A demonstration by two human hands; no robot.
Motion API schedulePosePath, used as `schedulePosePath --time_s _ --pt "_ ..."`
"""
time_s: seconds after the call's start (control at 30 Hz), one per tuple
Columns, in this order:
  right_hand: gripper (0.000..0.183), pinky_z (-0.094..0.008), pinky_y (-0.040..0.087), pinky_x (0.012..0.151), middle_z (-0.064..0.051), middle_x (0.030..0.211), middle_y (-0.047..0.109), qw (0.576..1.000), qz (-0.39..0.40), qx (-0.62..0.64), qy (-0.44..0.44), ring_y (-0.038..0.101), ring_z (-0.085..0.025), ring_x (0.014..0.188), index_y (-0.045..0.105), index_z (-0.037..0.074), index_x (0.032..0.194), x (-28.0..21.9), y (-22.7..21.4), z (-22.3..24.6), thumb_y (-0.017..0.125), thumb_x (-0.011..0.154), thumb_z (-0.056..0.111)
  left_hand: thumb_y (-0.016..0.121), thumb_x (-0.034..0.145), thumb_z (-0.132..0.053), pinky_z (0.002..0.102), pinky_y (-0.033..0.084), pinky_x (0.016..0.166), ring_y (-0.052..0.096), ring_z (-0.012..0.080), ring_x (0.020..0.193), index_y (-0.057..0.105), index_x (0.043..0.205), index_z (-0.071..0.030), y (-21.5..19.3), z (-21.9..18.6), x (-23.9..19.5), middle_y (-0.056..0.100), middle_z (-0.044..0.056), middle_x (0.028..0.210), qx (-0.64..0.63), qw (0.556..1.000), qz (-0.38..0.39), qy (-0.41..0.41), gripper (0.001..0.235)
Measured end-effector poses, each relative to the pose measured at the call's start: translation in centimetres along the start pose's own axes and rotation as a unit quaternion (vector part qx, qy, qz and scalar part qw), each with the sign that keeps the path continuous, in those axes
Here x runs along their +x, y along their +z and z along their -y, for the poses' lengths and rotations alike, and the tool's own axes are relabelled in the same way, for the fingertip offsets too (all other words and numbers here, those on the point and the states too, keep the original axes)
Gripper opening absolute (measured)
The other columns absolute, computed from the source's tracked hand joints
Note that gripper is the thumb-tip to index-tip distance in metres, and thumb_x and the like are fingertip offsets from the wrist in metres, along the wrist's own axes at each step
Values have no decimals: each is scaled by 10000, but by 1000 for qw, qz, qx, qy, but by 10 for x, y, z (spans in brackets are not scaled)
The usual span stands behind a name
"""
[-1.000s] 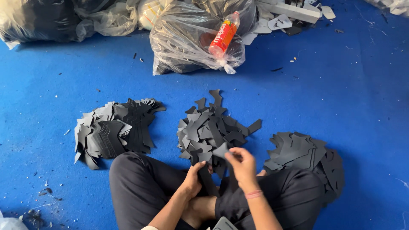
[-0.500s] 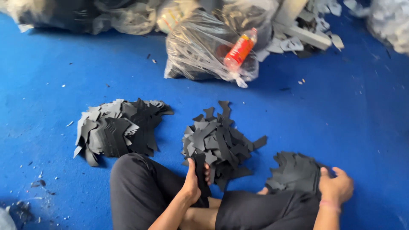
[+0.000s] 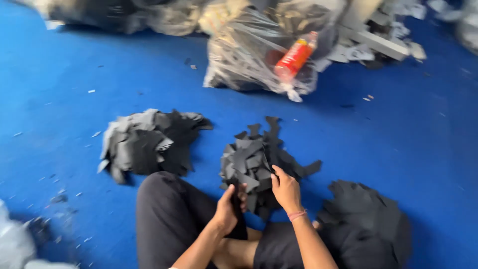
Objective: The person sorts and organizes cut shoe upper components into stacks on the floor.
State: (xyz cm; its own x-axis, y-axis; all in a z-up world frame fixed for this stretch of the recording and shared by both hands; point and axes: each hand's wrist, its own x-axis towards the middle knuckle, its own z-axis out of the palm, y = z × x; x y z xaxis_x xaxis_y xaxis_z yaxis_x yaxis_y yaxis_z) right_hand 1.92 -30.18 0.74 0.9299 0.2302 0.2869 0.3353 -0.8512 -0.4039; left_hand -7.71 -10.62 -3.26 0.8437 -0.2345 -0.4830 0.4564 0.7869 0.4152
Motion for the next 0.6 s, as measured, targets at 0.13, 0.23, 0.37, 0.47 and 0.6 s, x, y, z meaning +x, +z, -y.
schedulePosePath --time_s 0.13,0.23,0.37,0.47,0.6 --pt "310 -336 564 777 -86 994 786 952 22 228 204 739 -223 899 723 45 1207 -18 -17 -49 715 925 176 463 969 -606 302 377 648 445 145 669 585 1277 -113 12 1 1 482 -9 770 17 1000 15 8 594" --pt "299 -287 499 714 -41 974 777 895 27 341 287 647 -134 828 732 32 1213 -29 -36 -66 711 928 122 474 956 -621 302 366 641 403 142 649 542 1309 -158 18 2 -3 419 -12 731 23 1000 20 3 586" --pt "306 -251 433 686 -22 988 732 836 49 436 329 550 -84 786 726 41 1239 -28 -44 -79 647 944 14 508 945 -592 311 372 644 367 142 631 535 1311 -190 24 -8 -8 379 -12 695 31 999 5 4 545" --pt "313 -218 515 776 -19 1045 726 825 39 486 284 651 -61 880 708 29 1206 -30 -36 -92 609 922 -57 479 980 -630 301 382 648 404 146 659 540 1257 -99 13 -2 -5 413 -11 722 23 999 22 9 601" --pt "280 -241 526 767 -31 1015 714 815 19 507 281 653 -85 865 712 11 1170 -30 -44 -94 612 924 -78 421 999 -699 290 384 636 439 149 676 532 1192 -30 5 -4 -4 456 -2 748 20 998 45 28 704"
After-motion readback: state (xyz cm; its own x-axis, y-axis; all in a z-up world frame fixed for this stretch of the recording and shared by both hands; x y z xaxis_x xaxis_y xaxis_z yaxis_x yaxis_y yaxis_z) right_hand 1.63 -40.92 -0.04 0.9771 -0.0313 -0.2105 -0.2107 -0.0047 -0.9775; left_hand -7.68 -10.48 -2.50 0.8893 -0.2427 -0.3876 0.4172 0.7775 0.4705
